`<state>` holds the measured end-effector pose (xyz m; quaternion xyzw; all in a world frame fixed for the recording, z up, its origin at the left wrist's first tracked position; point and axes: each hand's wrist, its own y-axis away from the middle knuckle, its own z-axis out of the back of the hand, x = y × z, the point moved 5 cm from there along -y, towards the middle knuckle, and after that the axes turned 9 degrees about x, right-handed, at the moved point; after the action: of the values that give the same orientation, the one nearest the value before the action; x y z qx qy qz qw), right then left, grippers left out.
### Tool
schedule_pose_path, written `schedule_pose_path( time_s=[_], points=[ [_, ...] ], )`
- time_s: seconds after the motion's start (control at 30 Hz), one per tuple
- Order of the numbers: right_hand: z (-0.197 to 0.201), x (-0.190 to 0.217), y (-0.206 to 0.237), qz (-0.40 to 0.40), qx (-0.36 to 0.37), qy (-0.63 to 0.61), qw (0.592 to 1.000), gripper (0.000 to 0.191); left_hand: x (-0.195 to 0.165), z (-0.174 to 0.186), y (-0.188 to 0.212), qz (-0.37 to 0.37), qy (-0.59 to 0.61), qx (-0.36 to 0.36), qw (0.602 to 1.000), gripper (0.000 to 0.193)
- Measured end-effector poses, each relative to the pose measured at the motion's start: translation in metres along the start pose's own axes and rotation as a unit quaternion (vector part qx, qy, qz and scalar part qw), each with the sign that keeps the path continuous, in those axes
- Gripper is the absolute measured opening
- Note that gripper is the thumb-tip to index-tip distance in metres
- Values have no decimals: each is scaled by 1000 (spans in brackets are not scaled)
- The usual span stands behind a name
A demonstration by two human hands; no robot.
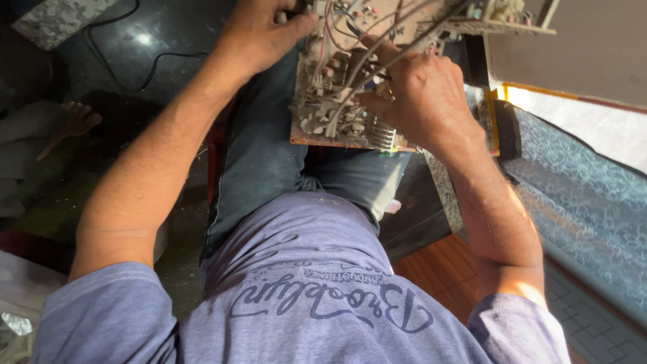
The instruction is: The person solders wires to a green circuit board, then flips it over to inspect the components. They use pliers to adjust a wire and apply flux from a small container before resoldering connections.
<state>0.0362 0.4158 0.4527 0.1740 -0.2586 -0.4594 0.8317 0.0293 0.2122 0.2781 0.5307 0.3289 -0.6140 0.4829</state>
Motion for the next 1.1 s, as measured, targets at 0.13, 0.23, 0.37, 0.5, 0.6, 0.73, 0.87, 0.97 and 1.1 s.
schedule_pose_path(
  time_s=[0.13,0.23,0.37,0.5,0.6,0.73,0.87,0.97,1.1],
  points=[
    [-1,6,19,45,-71,13,996,48,7,-7,-4,-22,63,32,997,24],
    [-11,3,16,13,-47,22,999,46,5,-9,-7,-18,93,40,995,24],
    [-21,-5,6,-29,-5,31,999,48,0,-11,-7,3,165,66,984,17],
    [-21,-5,5,15,-44,42,998,52,-4,-13,-4,31,213,82,973,10],
    [-25,-6,3,6,-37,56,998,55,-3,-12,-4,40,175,72,981,12],
    [-28,-10,-2,-3,-29,14,999,49,4,-13,-5,65,127,65,988,12],
    [-29,-11,-4,3,-45,-21,999,45,13,-15,-6,86,97,54,990,15],
    [-31,-12,-5,3,-40,-20,999,46,18,-15,-7,101,82,47,990,17],
    [-27,-7,-3,55,-78,-32,995,50,17,-15,-7,85,77,33,993,19]
  ],
)
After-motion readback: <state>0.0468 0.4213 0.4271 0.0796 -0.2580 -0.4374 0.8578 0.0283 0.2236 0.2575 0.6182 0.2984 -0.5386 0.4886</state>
